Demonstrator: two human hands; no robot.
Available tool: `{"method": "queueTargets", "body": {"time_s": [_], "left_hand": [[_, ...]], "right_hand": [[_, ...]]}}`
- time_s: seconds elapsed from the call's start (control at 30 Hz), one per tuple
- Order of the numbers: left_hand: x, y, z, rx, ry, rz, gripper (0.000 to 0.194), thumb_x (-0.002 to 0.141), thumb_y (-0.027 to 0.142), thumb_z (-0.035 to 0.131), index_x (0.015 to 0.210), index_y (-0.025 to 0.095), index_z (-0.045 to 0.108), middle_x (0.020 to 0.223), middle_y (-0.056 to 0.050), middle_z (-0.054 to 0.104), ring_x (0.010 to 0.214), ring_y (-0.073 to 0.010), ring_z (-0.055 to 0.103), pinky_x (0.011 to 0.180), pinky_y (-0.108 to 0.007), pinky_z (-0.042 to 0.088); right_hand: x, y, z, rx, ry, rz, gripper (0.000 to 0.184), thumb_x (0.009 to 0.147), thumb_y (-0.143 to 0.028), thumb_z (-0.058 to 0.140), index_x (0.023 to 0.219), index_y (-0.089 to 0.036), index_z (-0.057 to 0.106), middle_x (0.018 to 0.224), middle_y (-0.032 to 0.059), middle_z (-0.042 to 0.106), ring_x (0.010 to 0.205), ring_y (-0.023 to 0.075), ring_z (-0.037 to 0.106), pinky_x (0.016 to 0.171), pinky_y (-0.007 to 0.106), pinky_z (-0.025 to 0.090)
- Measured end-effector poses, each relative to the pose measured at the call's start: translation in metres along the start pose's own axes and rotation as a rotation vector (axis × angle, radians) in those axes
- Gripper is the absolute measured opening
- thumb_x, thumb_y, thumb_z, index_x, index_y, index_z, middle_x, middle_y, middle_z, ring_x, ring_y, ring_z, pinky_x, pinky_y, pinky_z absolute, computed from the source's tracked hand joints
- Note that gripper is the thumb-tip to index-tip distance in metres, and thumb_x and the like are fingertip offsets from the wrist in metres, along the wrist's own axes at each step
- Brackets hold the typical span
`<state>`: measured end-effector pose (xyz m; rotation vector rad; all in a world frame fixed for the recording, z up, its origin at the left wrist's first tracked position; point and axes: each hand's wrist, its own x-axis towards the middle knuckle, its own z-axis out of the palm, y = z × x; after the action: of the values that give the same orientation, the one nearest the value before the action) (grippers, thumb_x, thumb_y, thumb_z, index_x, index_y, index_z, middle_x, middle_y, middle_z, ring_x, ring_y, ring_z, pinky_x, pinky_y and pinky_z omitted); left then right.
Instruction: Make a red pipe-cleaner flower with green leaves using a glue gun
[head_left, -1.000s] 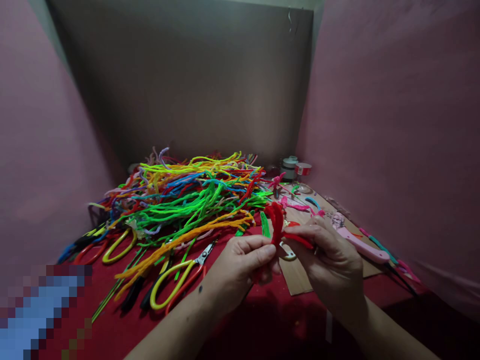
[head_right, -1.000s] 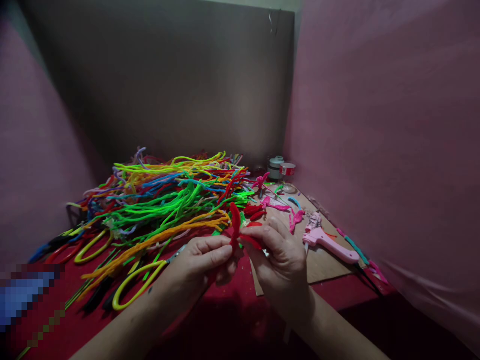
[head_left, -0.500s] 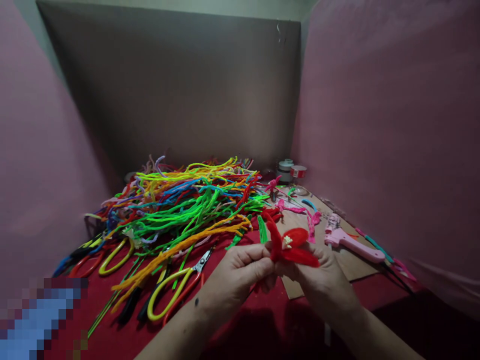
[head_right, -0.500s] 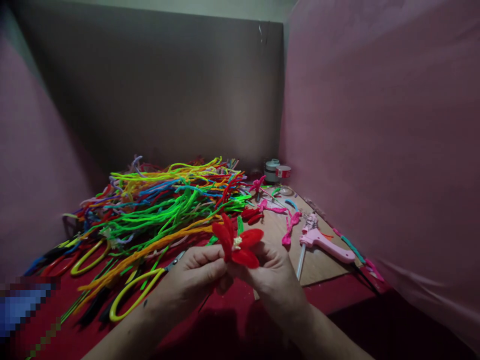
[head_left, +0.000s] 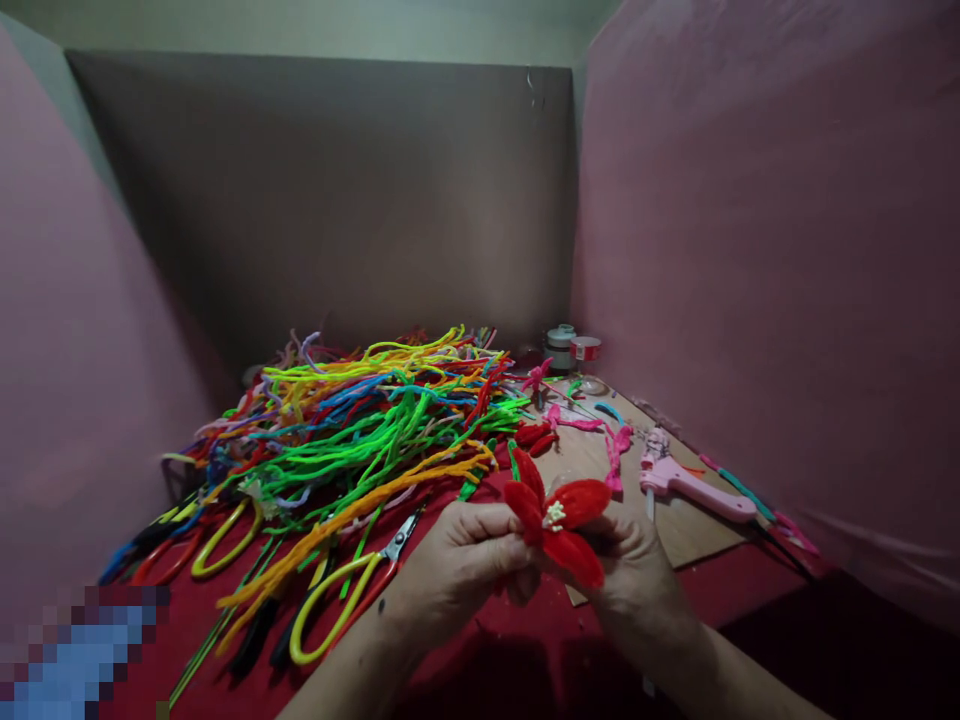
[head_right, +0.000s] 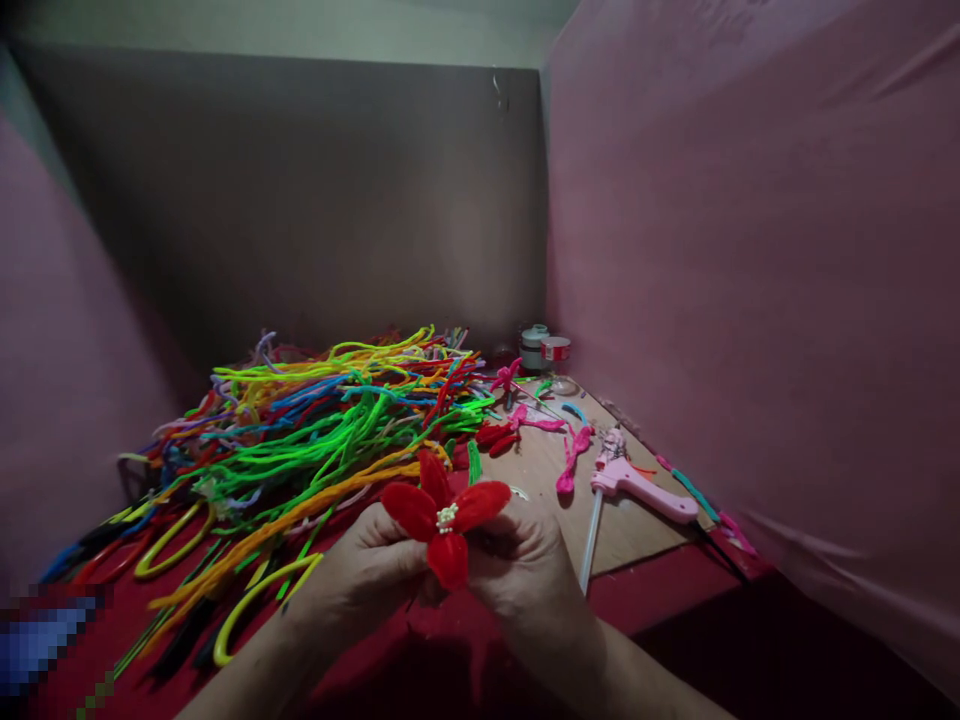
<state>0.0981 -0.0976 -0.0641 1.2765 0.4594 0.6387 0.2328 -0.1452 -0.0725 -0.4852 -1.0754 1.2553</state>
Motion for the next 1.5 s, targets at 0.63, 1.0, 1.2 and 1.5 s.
{"method": "queueTargets", "body": {"time_s": [0.63, 1.0, 1.2, 1.5], "left_hand": [[-0.005, -0.005, 0.012, 0.682, 0.307, 0.453, 0.015, 0.083, 0.019, 0.052, 0.075, 0.020, 0.064, 0.064, 0.001, 0.055, 0.056, -0.0097, 0.048, 0.056, -0.020, 0.038], [-0.002, 0.003, 0.008, 0.231, 0.223, 0.123, 0.027, 0.082, 0.031, 0.055, 0.061, 0.014, 0.056, 0.054, 0.001, 0.051, 0.052, -0.0093, 0.045, 0.051, -0.021, 0.035], [0.000, -0.001, 0.005, -0.012, 0.095, 0.050, 0.027, 0.082, 0.032, 0.054, 0.064, 0.012, 0.057, 0.055, -0.001, 0.054, 0.049, -0.0084, 0.047, 0.049, -0.021, 0.033], [0.000, 0.001, 0.000, -0.098, 0.014, -0.037, 0.029, 0.074, 0.037, 0.063, 0.065, 0.010, 0.060, 0.052, -0.003, 0.056, 0.042, -0.0074, 0.047, 0.043, -0.019, 0.032]], "right_hand": [[0.009, 0.012, 0.012, -0.068, 0.368, -0.172, 0.006, 0.065, -0.017, 0.074, 0.066, -0.022, 0.072, 0.058, -0.0017, 0.063, 0.051, 0.0108, 0.052, 0.053, 0.024, 0.049], [0.007, 0.002, 0.006, -0.130, 0.111, 0.012, 0.008, 0.076, -0.024, 0.065, 0.072, -0.018, 0.069, 0.062, -0.0013, 0.057, 0.056, 0.0105, 0.055, 0.056, 0.024, 0.046], [0.010, -0.006, 0.002, 0.001, 0.002, 0.080, 0.014, 0.079, -0.029, 0.062, 0.080, -0.017, 0.069, 0.045, -0.0035, 0.056, 0.043, 0.0107, 0.056, 0.047, 0.023, 0.043], [0.012, 0.002, 0.000, 0.120, -0.043, 0.163, 0.010, 0.078, -0.024, 0.062, 0.074, -0.016, 0.065, 0.047, -0.0018, 0.061, 0.041, 0.0126, 0.059, 0.044, 0.023, 0.047]]}}
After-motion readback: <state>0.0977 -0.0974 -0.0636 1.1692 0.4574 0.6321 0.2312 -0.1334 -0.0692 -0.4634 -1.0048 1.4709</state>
